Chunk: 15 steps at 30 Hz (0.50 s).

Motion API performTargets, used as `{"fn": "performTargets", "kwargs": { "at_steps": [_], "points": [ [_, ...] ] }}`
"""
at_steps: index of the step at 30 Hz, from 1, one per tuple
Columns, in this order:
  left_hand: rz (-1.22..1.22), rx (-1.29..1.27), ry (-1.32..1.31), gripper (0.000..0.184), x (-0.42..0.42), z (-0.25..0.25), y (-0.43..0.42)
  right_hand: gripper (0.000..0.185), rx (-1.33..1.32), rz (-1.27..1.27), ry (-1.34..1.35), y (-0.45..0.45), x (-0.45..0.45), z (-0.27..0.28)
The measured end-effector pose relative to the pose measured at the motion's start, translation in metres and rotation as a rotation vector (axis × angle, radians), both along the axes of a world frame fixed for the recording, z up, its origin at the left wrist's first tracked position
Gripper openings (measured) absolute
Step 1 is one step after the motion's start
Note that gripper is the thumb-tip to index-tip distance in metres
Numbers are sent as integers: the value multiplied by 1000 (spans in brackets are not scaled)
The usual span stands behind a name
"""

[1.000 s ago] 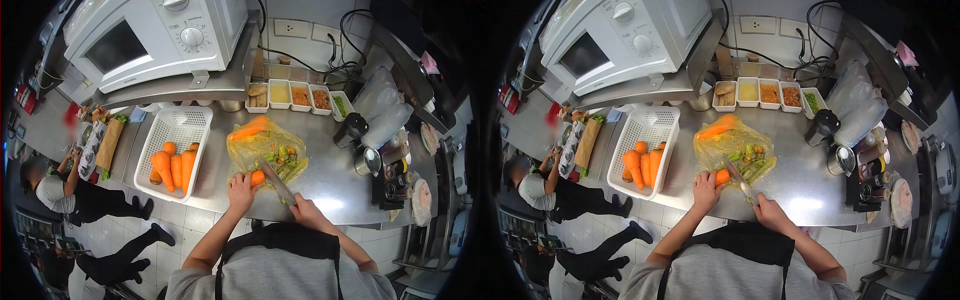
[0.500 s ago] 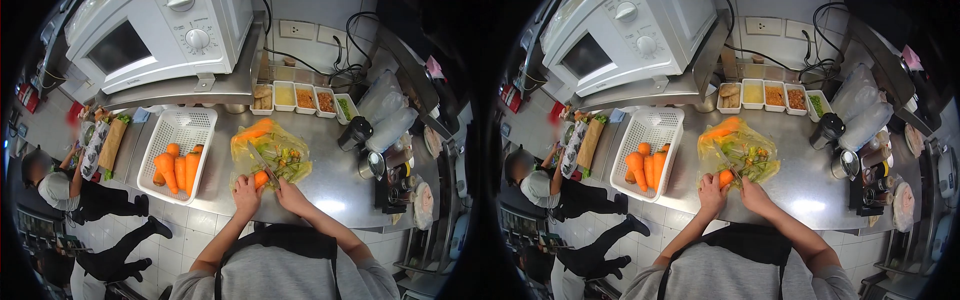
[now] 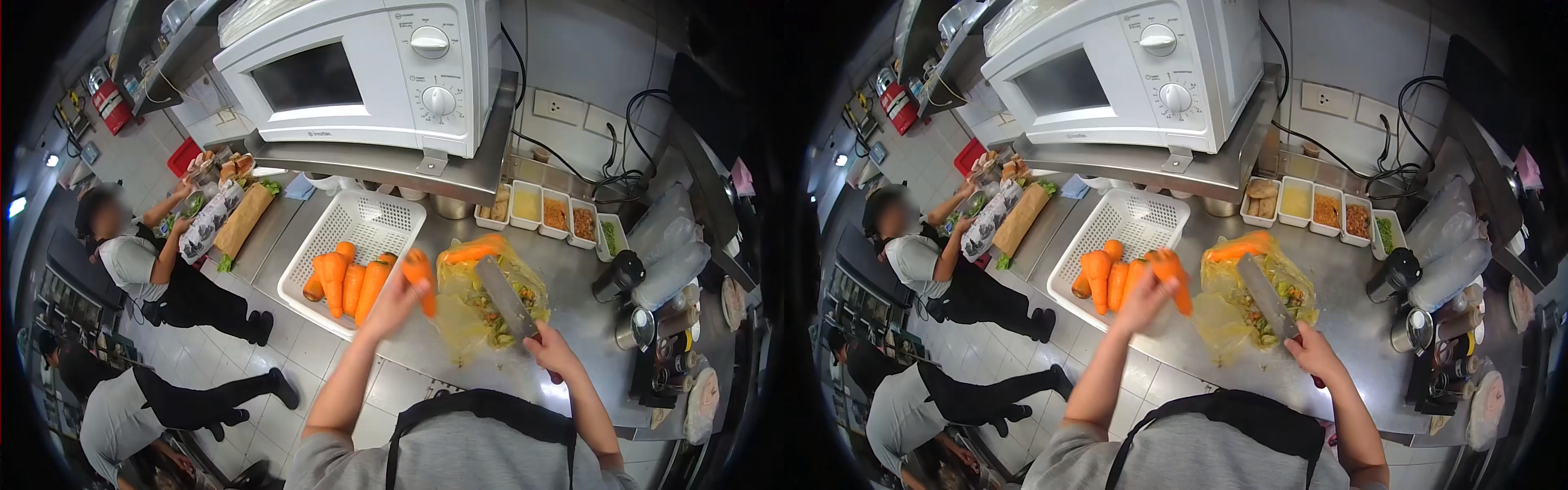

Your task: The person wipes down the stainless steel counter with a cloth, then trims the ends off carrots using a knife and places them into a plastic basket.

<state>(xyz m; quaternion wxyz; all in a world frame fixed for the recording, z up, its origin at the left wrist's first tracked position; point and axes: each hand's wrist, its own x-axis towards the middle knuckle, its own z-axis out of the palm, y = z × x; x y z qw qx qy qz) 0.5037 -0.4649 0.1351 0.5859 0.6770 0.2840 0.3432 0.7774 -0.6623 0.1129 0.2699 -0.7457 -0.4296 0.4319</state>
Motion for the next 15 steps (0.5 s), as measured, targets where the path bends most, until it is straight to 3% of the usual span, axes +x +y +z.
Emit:
{"fn": "performTargets", "kwargs": {
  "at_steps": [3, 5, 8, 11, 14, 15],
  "points": [
    [269, 169, 106, 39, -10, 25, 70, 25, 85, 11, -184, -5, 4, -16],
    [431, 310, 310, 39, -13, 14, 121, 23, 124, 31, -187, -15, 2, -28],
    [632, 218, 519, 45, -10, -21, 178, 23, 152, 61, -182, -22, -6, -31],
    [535, 414, 891, 44, -6, -63, 207, 24, 75, 23, -151, -29, -10, -30],
    [434, 382, 1067, 32, -4, -106, 225, 24, 80, 28, -186, -37, -8, -24],
    [511, 458, 1027, 29, 5, -100, 214, 24, 75, 22, -185, -39, -7, -20]
  ]
}}
